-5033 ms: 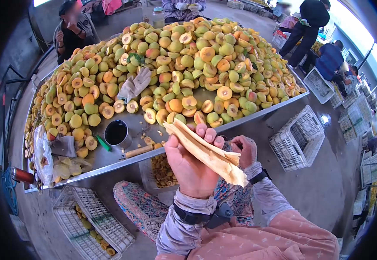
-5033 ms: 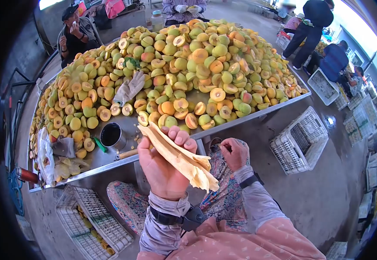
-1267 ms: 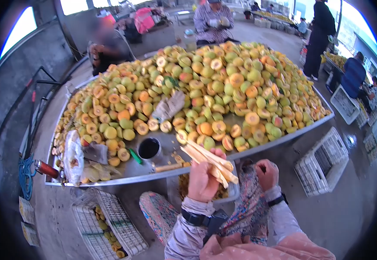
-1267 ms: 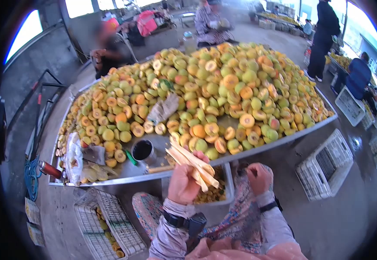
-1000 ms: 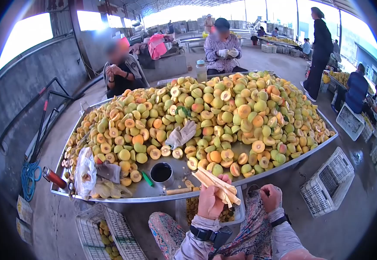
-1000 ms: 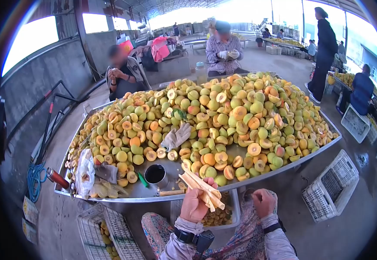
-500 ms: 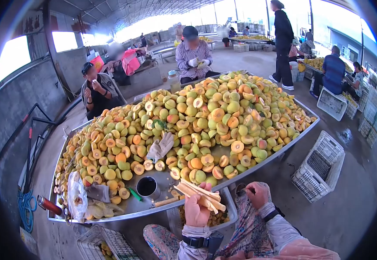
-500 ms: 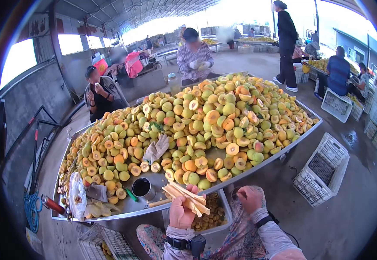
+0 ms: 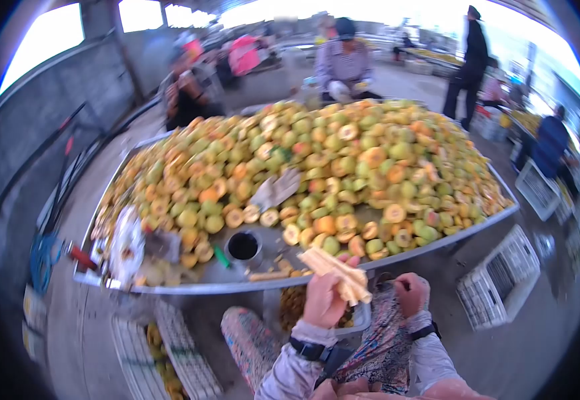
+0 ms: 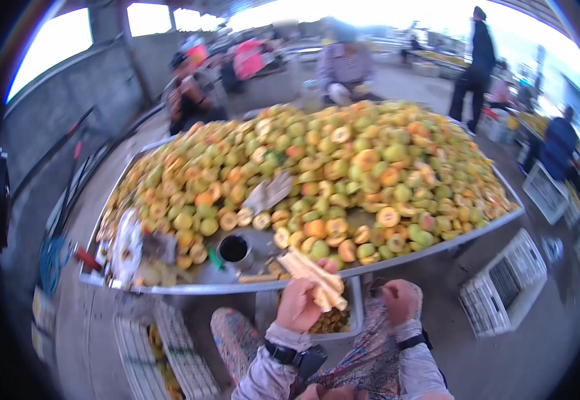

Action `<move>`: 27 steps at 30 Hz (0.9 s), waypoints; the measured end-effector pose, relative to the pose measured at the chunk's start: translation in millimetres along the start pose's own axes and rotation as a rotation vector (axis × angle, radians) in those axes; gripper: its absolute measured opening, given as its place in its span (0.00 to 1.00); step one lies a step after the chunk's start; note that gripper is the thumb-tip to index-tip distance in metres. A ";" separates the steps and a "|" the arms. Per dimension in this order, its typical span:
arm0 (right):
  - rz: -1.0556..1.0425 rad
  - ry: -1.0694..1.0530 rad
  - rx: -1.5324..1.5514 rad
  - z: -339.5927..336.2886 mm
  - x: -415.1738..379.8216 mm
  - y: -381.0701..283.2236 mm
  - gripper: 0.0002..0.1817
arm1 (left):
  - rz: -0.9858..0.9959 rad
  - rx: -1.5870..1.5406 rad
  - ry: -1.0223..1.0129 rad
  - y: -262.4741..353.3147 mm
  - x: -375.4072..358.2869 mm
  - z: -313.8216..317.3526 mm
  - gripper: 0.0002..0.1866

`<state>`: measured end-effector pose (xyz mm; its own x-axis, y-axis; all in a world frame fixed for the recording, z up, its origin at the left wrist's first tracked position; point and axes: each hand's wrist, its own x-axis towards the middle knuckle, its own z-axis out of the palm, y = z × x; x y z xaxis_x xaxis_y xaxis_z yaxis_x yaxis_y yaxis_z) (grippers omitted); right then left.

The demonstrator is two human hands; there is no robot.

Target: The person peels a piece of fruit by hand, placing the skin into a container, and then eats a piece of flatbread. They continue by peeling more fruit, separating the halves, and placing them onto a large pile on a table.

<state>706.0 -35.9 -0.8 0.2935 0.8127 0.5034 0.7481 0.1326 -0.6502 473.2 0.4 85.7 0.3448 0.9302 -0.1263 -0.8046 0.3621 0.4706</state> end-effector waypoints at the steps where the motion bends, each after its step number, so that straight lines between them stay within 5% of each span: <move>1: -0.039 -0.004 -0.052 -2.5 1.8 -4.2 0.02 | 0.014 -0.004 -0.002 0.8 0.2 0.7 0.27; 8: -0.002 -0.091 0.025 4.3 -1.1 16.4 0.03 | 0.135 -0.120 0.098 9.9 -5.8 9.4 0.20; 14: 0.033 -0.118 0.007 0.7 0.9 3.2 0.03 | 0.116 -0.115 0.088 16.5 -9.1 1.6 0.32; 27: 0.052 -0.064 0.008 4.1 0.5 7.5 0.04 | 0.192 -0.033 0.034 40.0 -13.1 12.1 0.33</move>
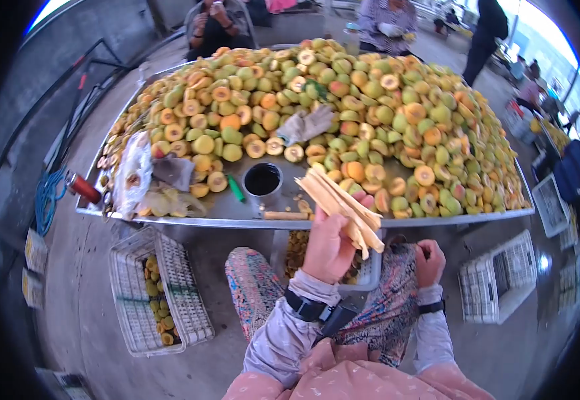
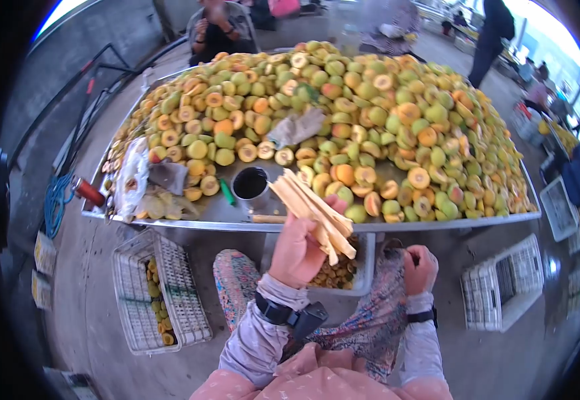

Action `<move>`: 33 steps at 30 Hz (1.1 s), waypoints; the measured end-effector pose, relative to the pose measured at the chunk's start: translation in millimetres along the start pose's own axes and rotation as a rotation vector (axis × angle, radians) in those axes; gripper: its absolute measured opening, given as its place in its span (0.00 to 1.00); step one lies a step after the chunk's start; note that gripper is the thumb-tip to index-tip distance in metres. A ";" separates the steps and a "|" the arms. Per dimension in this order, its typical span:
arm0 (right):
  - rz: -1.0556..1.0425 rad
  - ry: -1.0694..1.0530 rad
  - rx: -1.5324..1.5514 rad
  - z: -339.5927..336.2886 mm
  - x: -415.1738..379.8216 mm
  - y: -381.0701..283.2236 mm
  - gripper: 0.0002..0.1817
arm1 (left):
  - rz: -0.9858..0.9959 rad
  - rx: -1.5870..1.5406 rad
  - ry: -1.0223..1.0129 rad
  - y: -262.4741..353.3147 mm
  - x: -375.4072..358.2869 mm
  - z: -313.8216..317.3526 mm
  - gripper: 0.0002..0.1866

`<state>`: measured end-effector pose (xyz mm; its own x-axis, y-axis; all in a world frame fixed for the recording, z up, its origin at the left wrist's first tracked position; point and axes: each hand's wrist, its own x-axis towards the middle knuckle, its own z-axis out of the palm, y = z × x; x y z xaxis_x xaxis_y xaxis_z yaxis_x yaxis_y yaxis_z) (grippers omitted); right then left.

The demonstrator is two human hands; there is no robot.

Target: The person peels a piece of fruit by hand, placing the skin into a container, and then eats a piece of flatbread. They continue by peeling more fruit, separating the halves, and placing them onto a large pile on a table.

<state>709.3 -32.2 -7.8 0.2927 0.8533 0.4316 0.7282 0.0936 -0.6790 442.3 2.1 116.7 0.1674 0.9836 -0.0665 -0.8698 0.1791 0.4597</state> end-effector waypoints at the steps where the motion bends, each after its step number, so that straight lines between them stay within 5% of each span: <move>1: -0.004 -0.001 -0.017 -2.3 -0.1 -3.8 0.04 | -0.012 0.012 0.012 1.7 -1.5 5.1 0.34; 10: -0.030 0.001 -0.021 -6.0 1.0 -9.5 0.04 | -0.073 0.026 0.038 -5.8 -0.4 10.2 0.38; 22: 0.019 0.034 0.042 -6.8 0.7 -6.4 0.04 | -0.103 0.124 0.076 -29.6 -7.9 6.5 0.30; 26: 0.368 -0.005 0.588 -16.0 18.7 -48.6 0.06 | -0.121 0.060 0.108 -40.5 -13.6 -0.8 0.28; 28: 0.528 -0.023 1.106 -26.4 25.1 -74.9 0.06 | -0.130 0.056 0.140 -42.9 -16.9 -1.6 0.27; 33: 0.517 -0.191 1.556 -44.5 29.3 -124.5 0.08 | -0.158 0.043 0.168 -41.6 -25.3 -6.0 0.28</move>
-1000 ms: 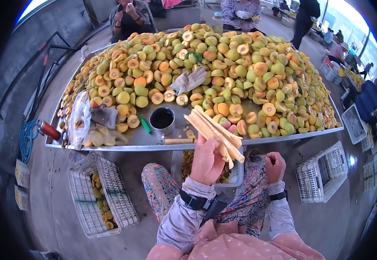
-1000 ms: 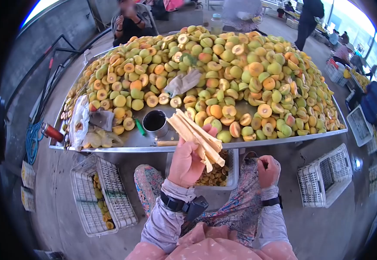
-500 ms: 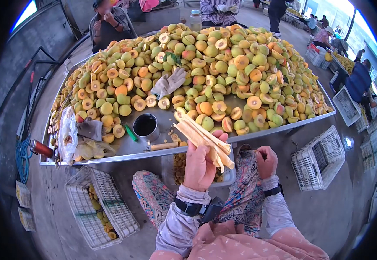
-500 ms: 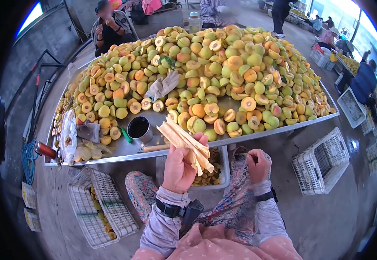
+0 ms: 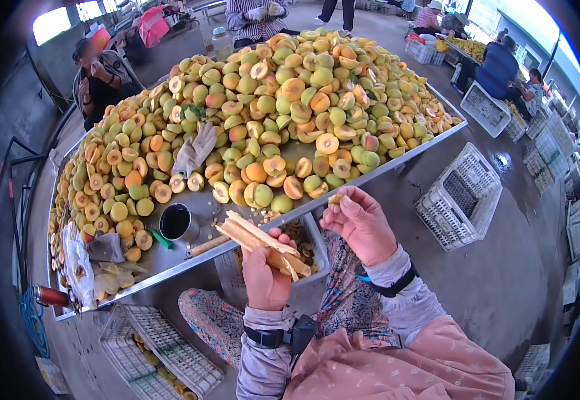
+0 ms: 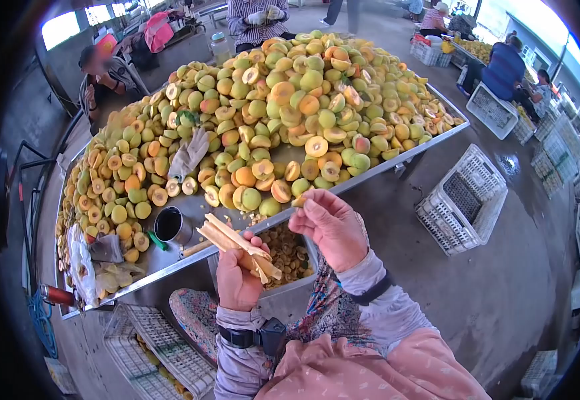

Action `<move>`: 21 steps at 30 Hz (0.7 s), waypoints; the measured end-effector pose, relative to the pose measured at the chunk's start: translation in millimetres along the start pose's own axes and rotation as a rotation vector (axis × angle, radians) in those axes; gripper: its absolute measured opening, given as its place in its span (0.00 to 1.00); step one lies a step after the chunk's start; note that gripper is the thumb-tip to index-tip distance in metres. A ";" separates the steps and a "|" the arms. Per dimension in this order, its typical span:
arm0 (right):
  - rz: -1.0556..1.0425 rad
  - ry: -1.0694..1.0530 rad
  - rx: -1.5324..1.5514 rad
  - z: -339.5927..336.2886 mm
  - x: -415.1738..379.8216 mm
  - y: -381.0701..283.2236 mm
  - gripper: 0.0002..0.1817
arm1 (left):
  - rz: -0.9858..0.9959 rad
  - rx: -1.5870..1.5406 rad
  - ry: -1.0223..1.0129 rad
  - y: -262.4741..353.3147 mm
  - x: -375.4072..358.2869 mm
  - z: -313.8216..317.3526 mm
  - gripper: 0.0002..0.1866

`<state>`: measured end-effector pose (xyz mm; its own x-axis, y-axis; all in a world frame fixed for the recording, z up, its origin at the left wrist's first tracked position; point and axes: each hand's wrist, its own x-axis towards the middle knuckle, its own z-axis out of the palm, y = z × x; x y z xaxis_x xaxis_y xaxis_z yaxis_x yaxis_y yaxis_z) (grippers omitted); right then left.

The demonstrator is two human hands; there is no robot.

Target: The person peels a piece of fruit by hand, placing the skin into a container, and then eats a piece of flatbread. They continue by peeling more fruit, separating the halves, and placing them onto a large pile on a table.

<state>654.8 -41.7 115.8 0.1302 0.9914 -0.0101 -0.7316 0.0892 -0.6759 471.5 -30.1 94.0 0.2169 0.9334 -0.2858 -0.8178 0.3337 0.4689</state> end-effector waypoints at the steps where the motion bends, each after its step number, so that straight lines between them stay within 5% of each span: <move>1: 0.039 -0.048 0.046 8.4 -2.0 -4.5 0.08 | 0.011 -0.002 0.010 0.7 0.5 -0.2 0.28; 12: 0.087 -0.726 0.296 140.5 -51.9 -51.1 0.12 | 0.159 0.127 -0.086 -4.3 10.5 -28.7 0.31; 19: 0.257 -0.841 0.298 169.5 -76.2 -72.9 0.09 | 0.060 -0.071 0.039 4.4 0.3 -11.5 0.33; 20: 0.309 -0.727 0.335 176.5 -83.4 -81.0 0.12 | -0.005 -0.053 0.232 7.4 -4.5 -4.8 0.32; 21: 0.289 -0.775 0.340 178.6 -86.3 -82.1 0.12 | -0.027 -0.042 0.216 8.5 -2.2 -6.9 0.32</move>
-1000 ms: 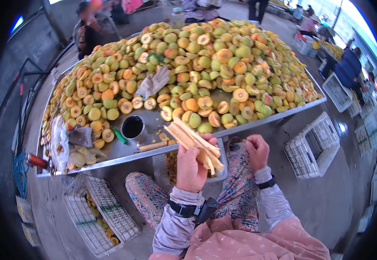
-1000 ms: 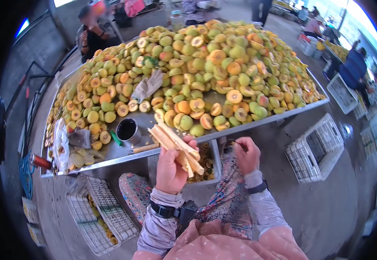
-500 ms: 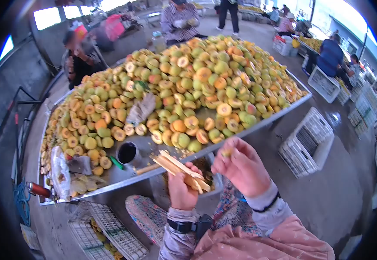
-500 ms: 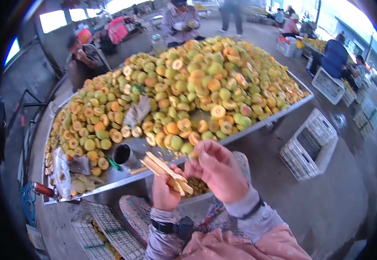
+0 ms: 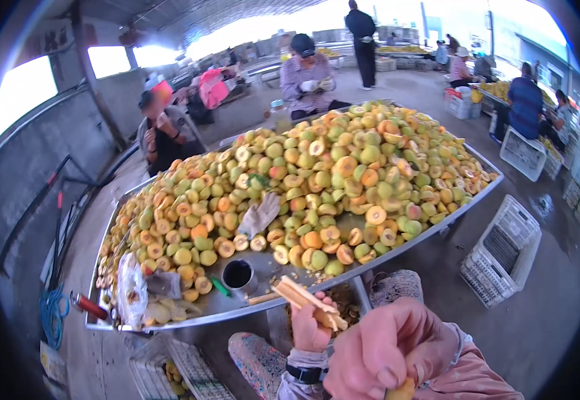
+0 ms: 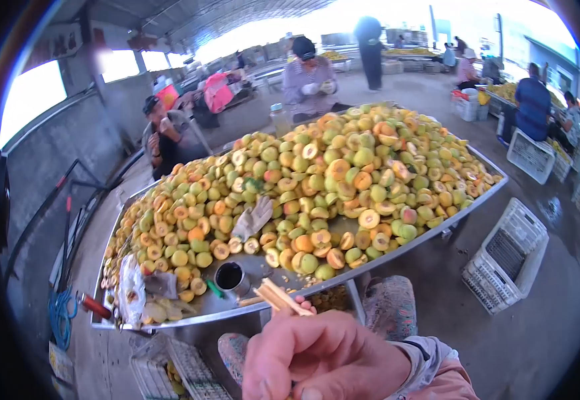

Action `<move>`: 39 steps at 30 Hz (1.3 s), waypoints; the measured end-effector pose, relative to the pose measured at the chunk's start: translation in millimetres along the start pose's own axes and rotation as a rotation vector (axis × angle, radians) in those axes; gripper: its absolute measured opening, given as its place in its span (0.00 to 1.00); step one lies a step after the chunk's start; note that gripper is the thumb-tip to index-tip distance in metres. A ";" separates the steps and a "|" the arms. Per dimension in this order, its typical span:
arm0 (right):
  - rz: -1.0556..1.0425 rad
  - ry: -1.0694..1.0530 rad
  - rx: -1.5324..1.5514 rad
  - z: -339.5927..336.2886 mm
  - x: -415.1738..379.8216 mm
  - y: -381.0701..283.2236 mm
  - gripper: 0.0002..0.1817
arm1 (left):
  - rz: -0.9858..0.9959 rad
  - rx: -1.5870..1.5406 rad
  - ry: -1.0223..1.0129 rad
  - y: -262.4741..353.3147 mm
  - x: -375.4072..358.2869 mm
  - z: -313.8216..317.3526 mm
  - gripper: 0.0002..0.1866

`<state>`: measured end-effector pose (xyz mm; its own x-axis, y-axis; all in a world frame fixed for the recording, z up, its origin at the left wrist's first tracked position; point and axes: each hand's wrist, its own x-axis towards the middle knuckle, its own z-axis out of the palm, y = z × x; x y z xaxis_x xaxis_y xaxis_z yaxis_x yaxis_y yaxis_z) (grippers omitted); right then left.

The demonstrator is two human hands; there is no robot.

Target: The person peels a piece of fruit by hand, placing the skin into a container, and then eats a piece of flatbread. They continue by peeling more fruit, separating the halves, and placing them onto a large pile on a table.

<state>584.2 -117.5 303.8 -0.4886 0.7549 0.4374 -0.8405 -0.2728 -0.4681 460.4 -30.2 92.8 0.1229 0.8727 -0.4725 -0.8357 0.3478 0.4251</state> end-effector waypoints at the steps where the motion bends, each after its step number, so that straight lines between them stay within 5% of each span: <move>1: -0.023 -0.037 0.002 1.4 -0.5 0.3 0.12 | 0.002 -0.052 -0.038 -1.4 4.0 -5.0 0.31; 6: -0.206 -0.162 -0.043 1.4 -8.3 -5.0 0.12 | 0.085 -0.065 -0.255 -14.7 15.2 -19.8 0.29; 22: -0.498 -0.197 -0.207 10.3 -24.6 -6.0 0.12 | -0.055 -0.037 -0.275 -24.4 21.5 -9.9 0.35; 24: -0.678 -0.507 -0.214 -3.8 -8.4 -2.1 0.12 | -0.028 -0.100 -0.237 -24.7 21.9 -8.8 0.34; 25: -0.721 -0.481 -0.190 -0.7 -7.5 -2.2 0.12 | -0.026 -0.085 -0.225 -24.0 19.5 -5.9 0.34; 39: -0.720 -0.538 -0.268 -16.5 -5.4 3.8 0.12 | -0.075 -0.099 -0.273 -28.4 26.6 -3.7 0.31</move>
<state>587.4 -112.8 287.0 0.0295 0.2925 0.9558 -0.9334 0.3503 -0.0784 485.4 -18.1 65.3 0.3143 0.9105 -0.2688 -0.8654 0.3912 0.3132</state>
